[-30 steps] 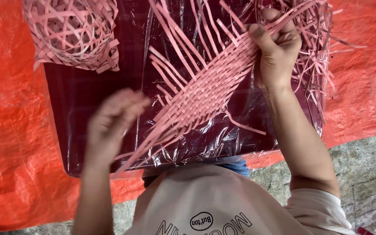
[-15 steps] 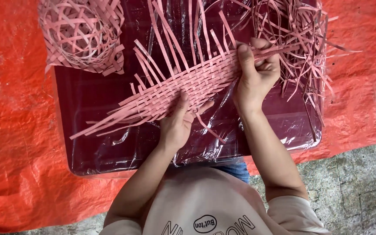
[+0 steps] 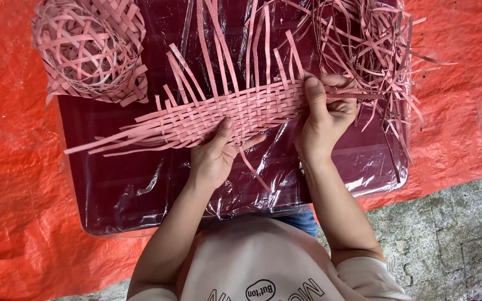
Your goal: Weaving pink plastic strips together on a low table to create a woven mat or basket component.
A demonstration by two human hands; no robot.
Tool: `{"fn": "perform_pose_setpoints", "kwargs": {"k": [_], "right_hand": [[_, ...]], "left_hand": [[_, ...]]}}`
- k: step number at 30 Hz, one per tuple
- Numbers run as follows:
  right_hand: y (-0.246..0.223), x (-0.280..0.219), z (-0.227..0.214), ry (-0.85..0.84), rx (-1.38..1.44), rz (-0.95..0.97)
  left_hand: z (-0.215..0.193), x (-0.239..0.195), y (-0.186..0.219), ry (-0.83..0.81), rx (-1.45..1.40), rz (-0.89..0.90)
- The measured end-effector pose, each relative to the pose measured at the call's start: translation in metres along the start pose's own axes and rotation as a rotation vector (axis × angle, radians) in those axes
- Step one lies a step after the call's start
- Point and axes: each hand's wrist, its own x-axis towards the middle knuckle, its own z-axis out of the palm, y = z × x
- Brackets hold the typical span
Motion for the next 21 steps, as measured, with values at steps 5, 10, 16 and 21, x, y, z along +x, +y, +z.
{"fn": "perform_pose_setpoints", "kwargs": {"k": [5, 10, 16, 21], "right_hand": [[-0.005, 0.000, 0.006, 0.000, 0.017, 0.012], [-0.004, -0.001, 0.006, -0.008, 0.019, 0.035], [0.002, 0.000, 0.002, 0.014, -0.053, 0.093], [0.008, 0.006, -0.001, 0.074, -0.044, 0.127]], "left_hand": [[0.050, -0.010, 0.033, 0.119, 0.029, -0.013], [0.024, -0.006, 0.024, 0.194, 0.092, -0.038], [0.028, -0.013, 0.024, 0.278, 0.112, 0.015], [0.016, -0.024, 0.009, 0.222, 0.272, 0.304]]}}
